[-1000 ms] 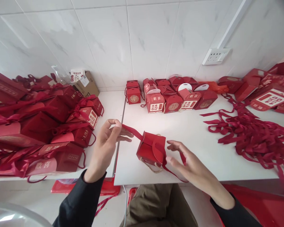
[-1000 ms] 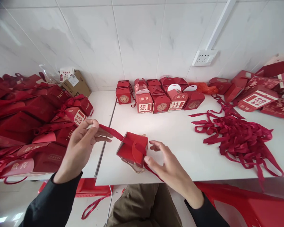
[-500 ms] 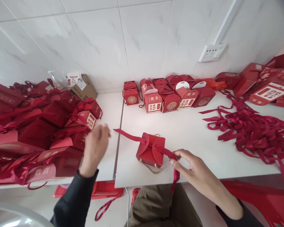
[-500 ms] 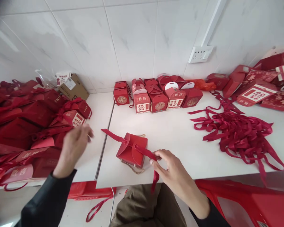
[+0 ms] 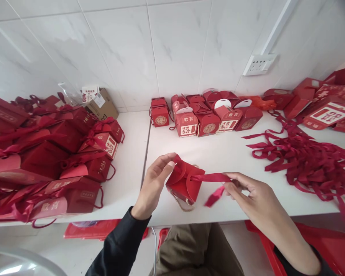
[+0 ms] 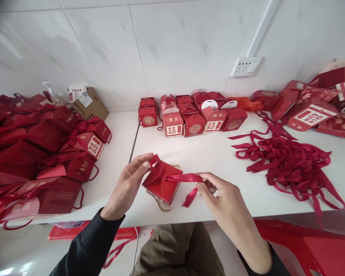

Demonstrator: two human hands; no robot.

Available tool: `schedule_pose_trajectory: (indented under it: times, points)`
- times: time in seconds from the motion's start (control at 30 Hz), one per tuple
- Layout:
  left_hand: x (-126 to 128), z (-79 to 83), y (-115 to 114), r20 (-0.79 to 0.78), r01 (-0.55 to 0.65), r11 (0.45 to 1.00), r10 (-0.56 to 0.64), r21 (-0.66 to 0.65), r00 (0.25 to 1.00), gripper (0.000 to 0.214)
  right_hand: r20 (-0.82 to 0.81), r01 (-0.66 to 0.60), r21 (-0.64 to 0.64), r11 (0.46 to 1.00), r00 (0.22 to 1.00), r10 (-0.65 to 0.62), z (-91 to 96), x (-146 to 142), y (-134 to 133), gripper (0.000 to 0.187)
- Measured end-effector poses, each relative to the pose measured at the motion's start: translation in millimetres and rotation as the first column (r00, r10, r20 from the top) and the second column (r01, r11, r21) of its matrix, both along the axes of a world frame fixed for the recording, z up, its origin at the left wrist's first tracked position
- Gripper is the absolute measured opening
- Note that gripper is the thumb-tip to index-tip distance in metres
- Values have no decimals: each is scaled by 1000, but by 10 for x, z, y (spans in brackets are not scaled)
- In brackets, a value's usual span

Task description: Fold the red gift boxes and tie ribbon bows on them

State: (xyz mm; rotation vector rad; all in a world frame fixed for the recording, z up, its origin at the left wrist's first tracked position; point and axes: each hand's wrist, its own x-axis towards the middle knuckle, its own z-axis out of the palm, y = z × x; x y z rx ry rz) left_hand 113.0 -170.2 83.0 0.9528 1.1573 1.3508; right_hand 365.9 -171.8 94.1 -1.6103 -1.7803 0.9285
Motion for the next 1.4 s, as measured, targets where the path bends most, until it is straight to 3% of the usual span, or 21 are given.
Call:
schedule_pose_trajectory:
  times: [0.23,0.37,0.43,0.57,0.77,0.87,1.07,1.23,1.4]
  points:
    - [163,97,46,110,28,999,-32,40,993,39,-201,-5,83,997,979,21,245,-124,125,30]
    - [272,133,2,-36,122,991,-120,63,992,30,-224,-86,238,967,964,141,398,-427,273,23]
    - [316,155,-22,-133,204,975,-191,90,973,29,-192,-185,275,944,951,242,428,-605,351,25]
    - [367,184,-32,-219,279,952,-247,126,944,37,-178,-379,181,907,895,409,375,-770,442,32]
    - [357,105,11,-131,161,982,-148,97,980,29,-113,-453,60,890,882,457,321,-471,430,52]
    - [328,72,29,-137,155,986,-146,58,980,33,-13,-456,84,886,889,458,390,-362,418,43]
    - [312,149,36,-349,400,916,-371,12,860,37,38,-336,214,917,941,336,491,-338,385,27]
    - [338,211,69,-466,415,907,-340,67,817,40,-18,-275,170,946,959,282,496,-304,344,22]
    - [354,195,162,-400,490,864,-411,114,819,38,-72,-226,118,967,969,235,477,-219,316,27]
